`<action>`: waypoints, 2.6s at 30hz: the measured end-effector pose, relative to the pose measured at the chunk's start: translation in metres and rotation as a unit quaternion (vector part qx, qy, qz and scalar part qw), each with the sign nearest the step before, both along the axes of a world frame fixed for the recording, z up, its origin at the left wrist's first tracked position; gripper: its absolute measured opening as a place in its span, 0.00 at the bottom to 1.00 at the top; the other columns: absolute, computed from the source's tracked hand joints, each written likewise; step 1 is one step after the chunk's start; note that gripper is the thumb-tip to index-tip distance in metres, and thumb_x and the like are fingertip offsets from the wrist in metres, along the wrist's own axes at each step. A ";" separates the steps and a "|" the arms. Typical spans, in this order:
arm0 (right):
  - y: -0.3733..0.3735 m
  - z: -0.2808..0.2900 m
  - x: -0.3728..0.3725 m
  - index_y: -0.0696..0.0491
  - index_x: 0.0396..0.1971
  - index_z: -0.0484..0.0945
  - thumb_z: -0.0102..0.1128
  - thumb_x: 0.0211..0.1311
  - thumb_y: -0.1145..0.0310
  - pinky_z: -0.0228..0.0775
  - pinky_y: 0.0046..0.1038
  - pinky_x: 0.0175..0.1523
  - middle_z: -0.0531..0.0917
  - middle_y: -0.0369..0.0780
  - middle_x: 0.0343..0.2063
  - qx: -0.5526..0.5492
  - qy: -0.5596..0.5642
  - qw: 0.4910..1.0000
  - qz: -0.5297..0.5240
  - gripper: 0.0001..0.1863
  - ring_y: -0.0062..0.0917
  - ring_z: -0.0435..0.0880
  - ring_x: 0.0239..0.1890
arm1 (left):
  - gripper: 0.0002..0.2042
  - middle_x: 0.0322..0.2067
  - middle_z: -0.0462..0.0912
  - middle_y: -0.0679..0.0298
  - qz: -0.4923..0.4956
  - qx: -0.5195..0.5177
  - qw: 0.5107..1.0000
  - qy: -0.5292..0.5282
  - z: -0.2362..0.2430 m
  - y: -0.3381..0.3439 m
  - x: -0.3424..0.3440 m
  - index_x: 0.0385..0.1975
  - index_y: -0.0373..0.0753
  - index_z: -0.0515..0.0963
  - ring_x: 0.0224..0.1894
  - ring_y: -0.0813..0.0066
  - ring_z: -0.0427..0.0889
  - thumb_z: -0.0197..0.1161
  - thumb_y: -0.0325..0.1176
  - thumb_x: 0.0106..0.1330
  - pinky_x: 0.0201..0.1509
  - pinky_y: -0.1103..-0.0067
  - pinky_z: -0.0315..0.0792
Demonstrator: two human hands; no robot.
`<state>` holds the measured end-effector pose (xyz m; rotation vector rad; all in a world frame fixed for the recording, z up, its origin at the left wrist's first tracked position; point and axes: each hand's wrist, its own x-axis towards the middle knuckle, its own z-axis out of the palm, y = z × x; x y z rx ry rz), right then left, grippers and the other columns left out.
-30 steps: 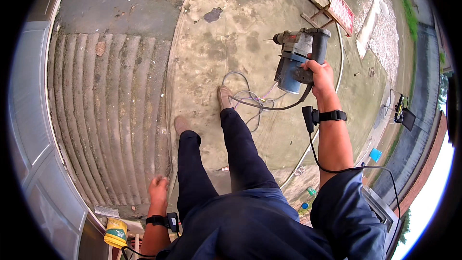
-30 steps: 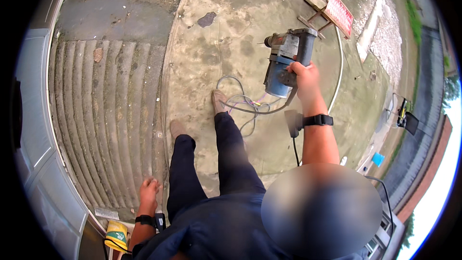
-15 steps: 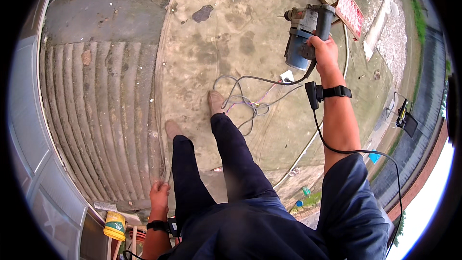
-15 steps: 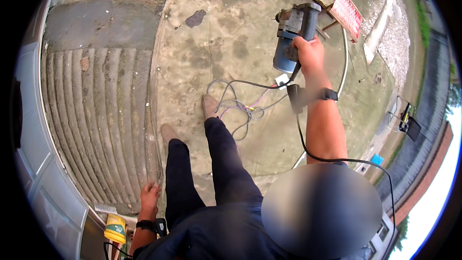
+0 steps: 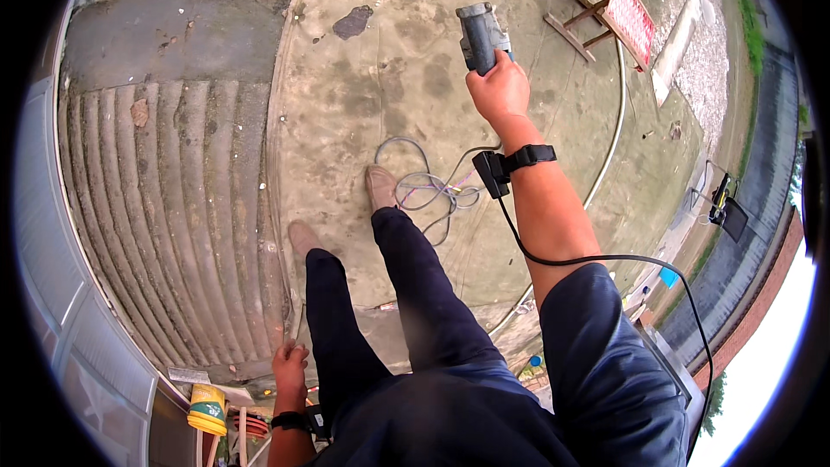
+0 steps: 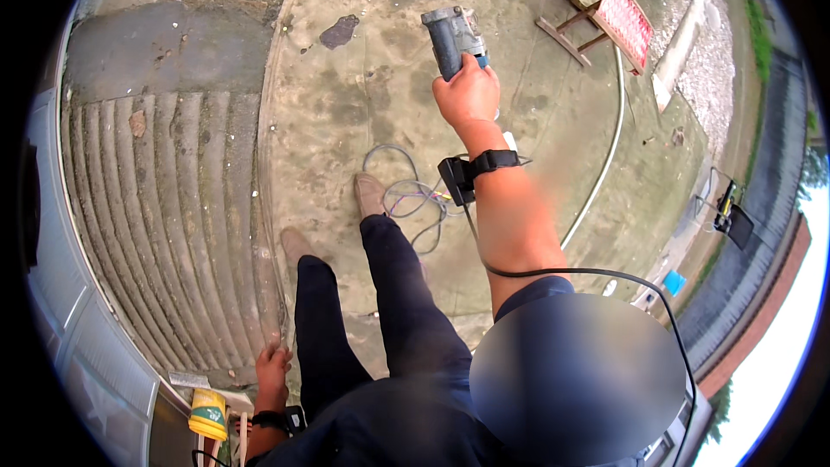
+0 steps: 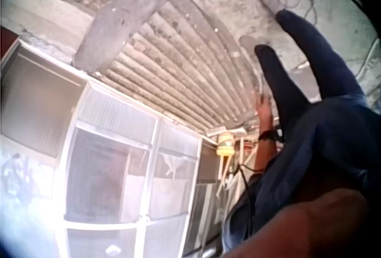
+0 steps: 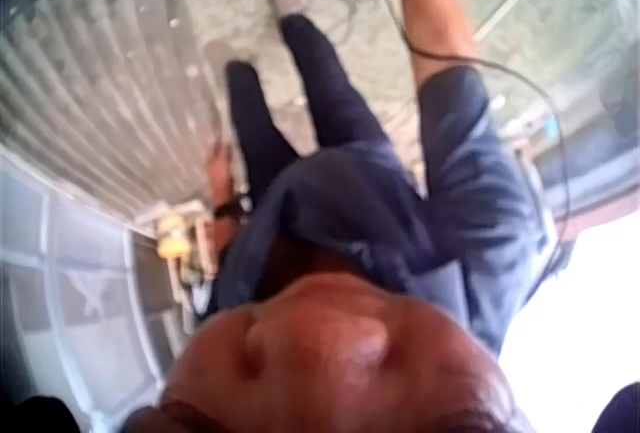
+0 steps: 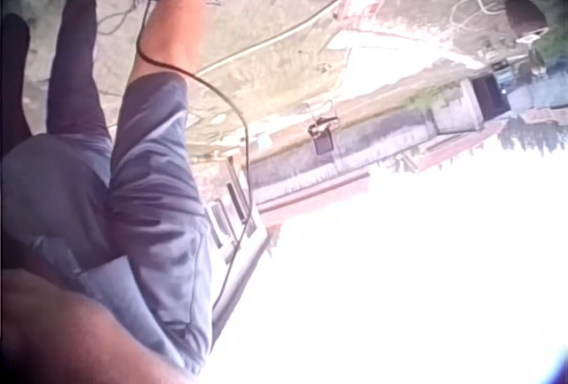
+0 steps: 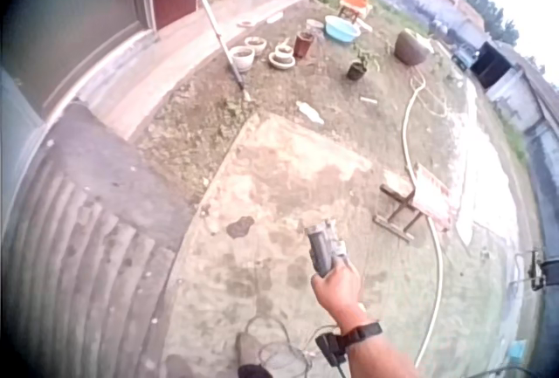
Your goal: The person uses a demolition hammer to break concrete along a patio edge, marks a guideline using a pencil, and uses a chisel by hand to refine and clean the edge.
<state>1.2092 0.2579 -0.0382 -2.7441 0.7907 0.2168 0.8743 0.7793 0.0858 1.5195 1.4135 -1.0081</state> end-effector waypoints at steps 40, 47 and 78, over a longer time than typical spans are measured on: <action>0.194 -0.081 -0.231 0.50 0.63 0.66 0.62 0.56 0.61 0.54 0.38 0.70 0.78 0.43 0.54 0.127 0.349 0.912 0.175 0.33 0.35 0.73 0.61 | 0.21 0.44 0.81 0.58 0.022 -0.021 0.999 -0.008 -0.062 0.119 -0.051 0.56 0.31 0.71 0.46 0.69 0.81 0.59 0.34 0.66 0.44 0.77 0.72; 0.202 0.110 -0.385 0.49 0.54 0.76 0.57 0.61 0.57 0.71 0.33 0.58 0.82 0.42 0.48 0.219 0.387 0.884 0.143 0.22 0.36 0.80 0.51 | 0.21 0.45 0.81 0.57 -0.048 -0.124 0.988 -0.079 -0.010 0.135 -0.028 0.56 0.30 0.71 0.46 0.74 0.80 0.61 0.32 0.65 0.45 0.81 0.72; 0.246 0.220 -0.583 0.54 0.31 0.81 0.65 0.54 0.61 0.74 0.30 0.42 0.84 0.42 0.28 0.297 0.475 0.750 0.351 0.11 0.33 0.83 0.34 | 0.18 0.37 0.84 0.52 -0.178 -0.079 0.976 -0.094 0.079 0.111 -0.408 0.41 0.31 0.78 0.42 0.61 0.84 0.68 0.38 0.55 0.49 0.72 0.75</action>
